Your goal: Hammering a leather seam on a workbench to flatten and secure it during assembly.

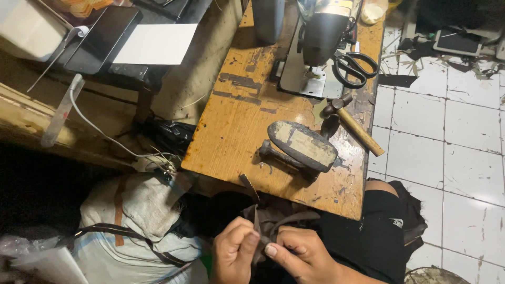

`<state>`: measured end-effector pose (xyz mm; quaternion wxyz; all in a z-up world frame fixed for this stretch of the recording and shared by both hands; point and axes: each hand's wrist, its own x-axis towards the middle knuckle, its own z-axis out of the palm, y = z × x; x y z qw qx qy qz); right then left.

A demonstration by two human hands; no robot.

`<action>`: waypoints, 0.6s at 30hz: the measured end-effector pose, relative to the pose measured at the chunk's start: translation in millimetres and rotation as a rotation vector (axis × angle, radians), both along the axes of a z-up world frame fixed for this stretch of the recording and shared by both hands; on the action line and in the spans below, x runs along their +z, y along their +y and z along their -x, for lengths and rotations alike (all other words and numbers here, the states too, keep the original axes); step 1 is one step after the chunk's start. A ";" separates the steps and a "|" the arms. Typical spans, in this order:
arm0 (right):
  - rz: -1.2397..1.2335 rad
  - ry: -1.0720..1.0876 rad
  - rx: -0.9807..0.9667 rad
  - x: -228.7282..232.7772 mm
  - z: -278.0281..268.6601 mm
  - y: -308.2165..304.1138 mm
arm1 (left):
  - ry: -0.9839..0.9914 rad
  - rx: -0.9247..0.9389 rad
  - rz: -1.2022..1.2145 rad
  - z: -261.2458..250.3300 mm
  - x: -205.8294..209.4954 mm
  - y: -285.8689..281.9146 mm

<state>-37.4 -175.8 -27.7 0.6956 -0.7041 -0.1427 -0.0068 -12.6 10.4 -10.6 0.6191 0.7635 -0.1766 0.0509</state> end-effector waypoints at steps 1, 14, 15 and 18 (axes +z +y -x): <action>0.045 -0.066 0.096 4.5 -2.2 -2.1 | 0.038 -0.054 0.014 -1.8 1.9 3.0; 0.232 -0.041 0.011 25.2 -34.3 -32.2 | 0.050 -0.708 0.075 -28.0 89.9 56.2; 0.223 -0.040 0.010 17.9 -35.5 -30.3 | 0.055 -0.709 0.067 -27.8 92.0 55.8; 0.098 0.188 0.096 4.6 -37.4 -27.4 | 0.038 -0.685 0.151 -27.2 96.2 53.3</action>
